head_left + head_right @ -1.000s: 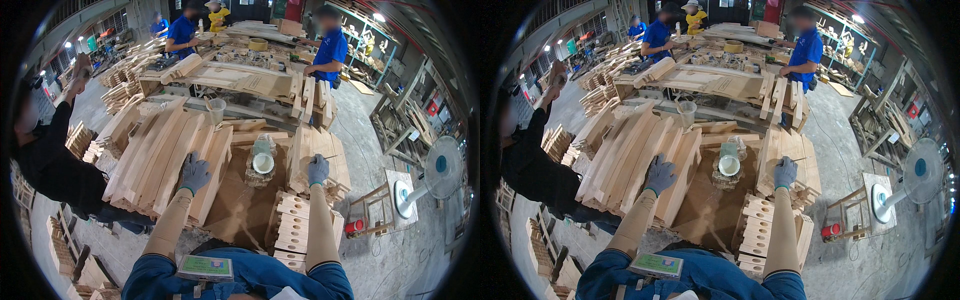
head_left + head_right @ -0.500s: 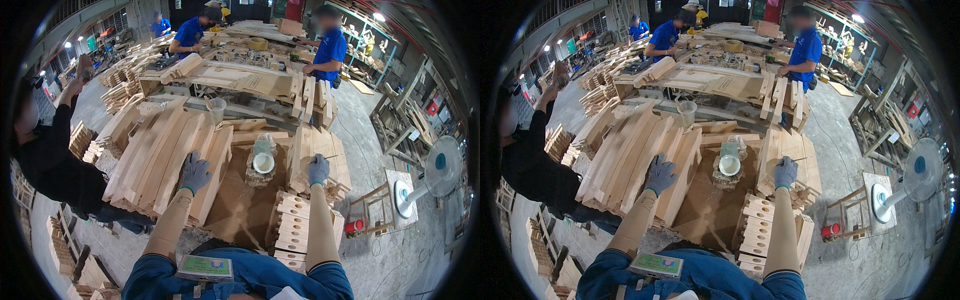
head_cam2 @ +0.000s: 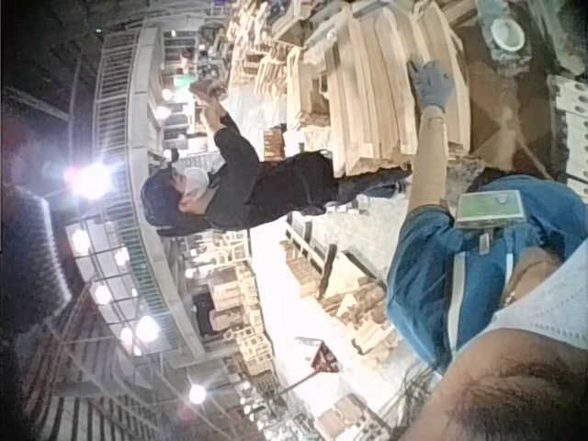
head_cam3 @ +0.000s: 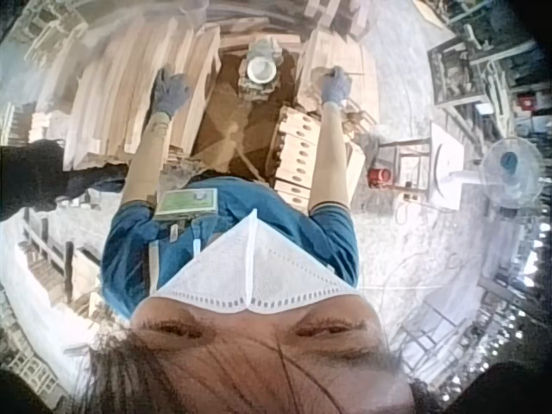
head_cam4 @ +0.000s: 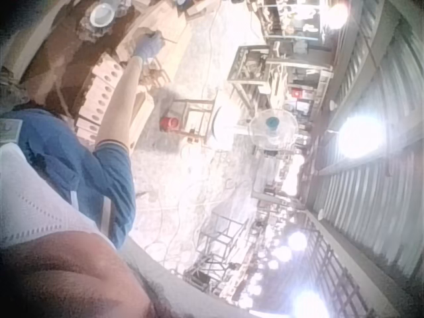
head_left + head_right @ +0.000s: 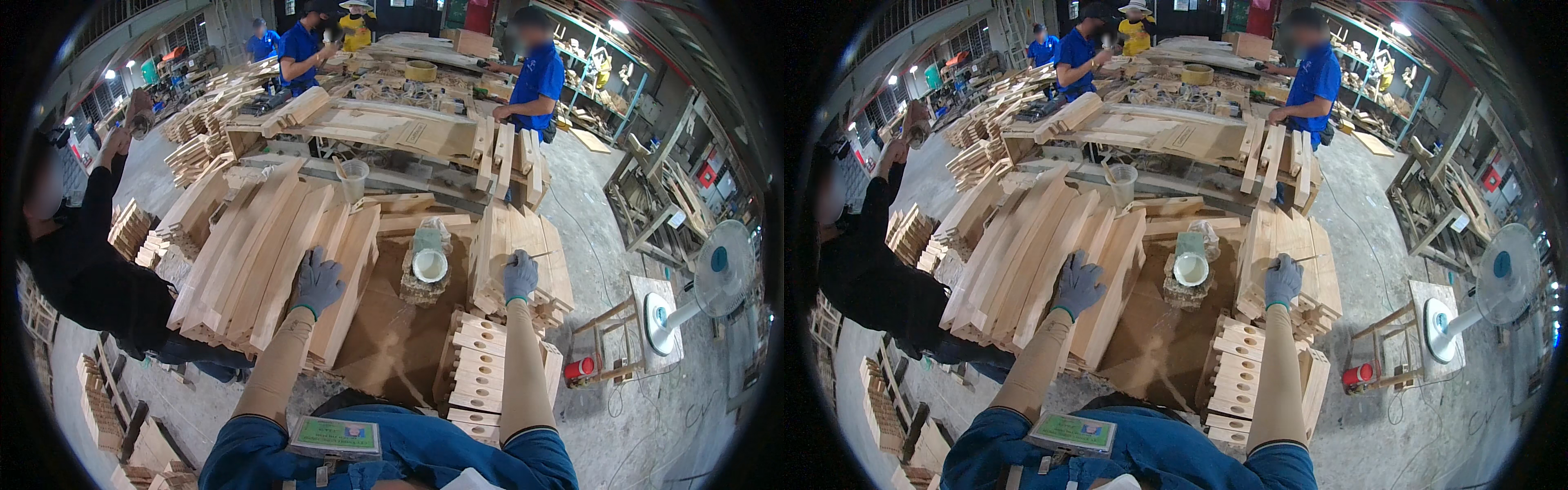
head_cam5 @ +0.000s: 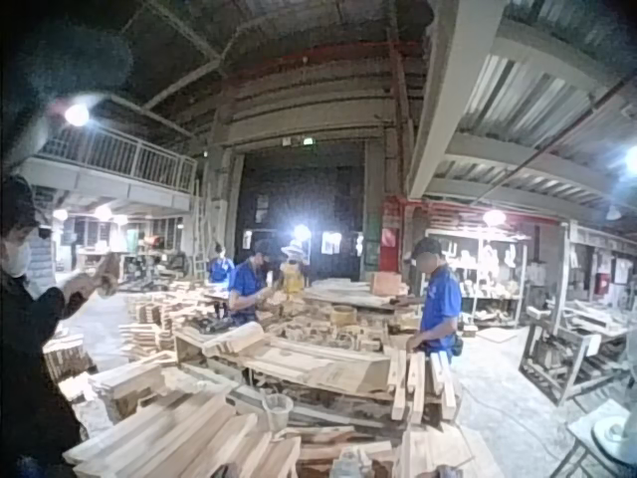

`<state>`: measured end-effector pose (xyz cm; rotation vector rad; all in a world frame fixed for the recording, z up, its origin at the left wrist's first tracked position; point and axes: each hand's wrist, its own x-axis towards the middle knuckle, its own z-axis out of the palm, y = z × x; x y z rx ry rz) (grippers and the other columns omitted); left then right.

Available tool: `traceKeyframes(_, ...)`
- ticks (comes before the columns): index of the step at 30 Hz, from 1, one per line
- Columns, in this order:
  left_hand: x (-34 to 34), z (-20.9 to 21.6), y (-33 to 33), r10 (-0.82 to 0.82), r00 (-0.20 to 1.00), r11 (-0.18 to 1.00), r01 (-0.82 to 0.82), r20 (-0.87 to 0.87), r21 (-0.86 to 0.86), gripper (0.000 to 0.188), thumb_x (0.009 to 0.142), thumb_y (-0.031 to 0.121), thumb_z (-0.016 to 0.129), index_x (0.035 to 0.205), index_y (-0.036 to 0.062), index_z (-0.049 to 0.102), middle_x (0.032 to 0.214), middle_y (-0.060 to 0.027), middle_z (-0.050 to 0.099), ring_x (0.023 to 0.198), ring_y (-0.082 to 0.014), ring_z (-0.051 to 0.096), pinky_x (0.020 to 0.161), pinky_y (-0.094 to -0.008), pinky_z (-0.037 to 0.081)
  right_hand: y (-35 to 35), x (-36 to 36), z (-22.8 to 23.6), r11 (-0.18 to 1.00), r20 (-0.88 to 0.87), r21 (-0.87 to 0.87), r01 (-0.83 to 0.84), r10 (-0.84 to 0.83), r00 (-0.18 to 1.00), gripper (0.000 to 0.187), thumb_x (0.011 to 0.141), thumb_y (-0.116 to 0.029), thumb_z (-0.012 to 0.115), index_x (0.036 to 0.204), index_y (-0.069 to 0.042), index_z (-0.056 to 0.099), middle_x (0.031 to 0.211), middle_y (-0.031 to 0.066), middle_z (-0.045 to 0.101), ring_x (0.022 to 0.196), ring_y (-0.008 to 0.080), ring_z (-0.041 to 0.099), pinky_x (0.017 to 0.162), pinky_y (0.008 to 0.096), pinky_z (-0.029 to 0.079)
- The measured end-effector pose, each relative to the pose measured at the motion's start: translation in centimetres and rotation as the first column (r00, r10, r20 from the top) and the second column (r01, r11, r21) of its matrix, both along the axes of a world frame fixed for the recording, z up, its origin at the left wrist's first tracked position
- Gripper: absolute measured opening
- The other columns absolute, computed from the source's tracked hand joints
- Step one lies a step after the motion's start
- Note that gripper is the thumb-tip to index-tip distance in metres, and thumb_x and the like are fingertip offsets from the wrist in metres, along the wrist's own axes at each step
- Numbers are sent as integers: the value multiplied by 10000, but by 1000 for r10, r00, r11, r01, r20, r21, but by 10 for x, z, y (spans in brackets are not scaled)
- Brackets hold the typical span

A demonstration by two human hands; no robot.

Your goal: The person applies glue to the edges and holes of wooden slats using a brush, then places each glued piece onto a stack. The person repeats this process for multiple slats in a workshop setting.

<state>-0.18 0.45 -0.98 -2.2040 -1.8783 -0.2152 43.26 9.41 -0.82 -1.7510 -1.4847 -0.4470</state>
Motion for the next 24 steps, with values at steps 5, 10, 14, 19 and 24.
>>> traceKeyframes(5,-5,-1,-2,2,1000,1000,-3,5,23,281,731,306,557,947,131,600,1073,-80,599,1265,-355,309,1087,-500,153,-1,-7,2,999,-2,26,-34,34,999,92,780,-154,540,697,-114,538,653,118,587,662,299,567,676,393,426)
traceKeyframes(10,-4,-1,-1,1,1000,1000,-1,21,2,354,719,305,568,1020,125,609,1082,-95,599,1254,-359,318,1088,-493,171,-1,-5,2,1000,-18,2,-11,12,1000,87,772,-159,544,697,-115,549,667,115,593,675,308,558,670,403,431)
traceKeyframes(14,-2,0,-2,-8,999,1000,7,37,5,387,720,320,572,1052,123,610,1089,-98,599,1249,-361,316,1089,-492,171,-1,-3,2,999,-22,-48,-1,0,1000,86,768,-163,547,700,-112,558,684,110,599,690,313,550,665,412,434)
traceKeyframes(19,-1,1,0,26,1000,999,-26,9,-37,358,731,317,558,1032,131,612,1094,-88,597,1267,-361,306,1090,-500,153,-1,-3,1,1000,-8,-29,-2,2,1000,84,771,-163,543,708,-108,552,685,116,598,682,318,548,669,411,432)
traceKeyframes(24,-2,-2,0,30,999,999,-30,-10,-23,341,739,315,546,1022,134,609,1101,-85,593,1279,-359,298,1090,-508,144,-1,-3,2,999,1,-45,-4,4,1000,91,779,-169,539,715,-106,551,680,127,595,677,319,549,684,411,429)
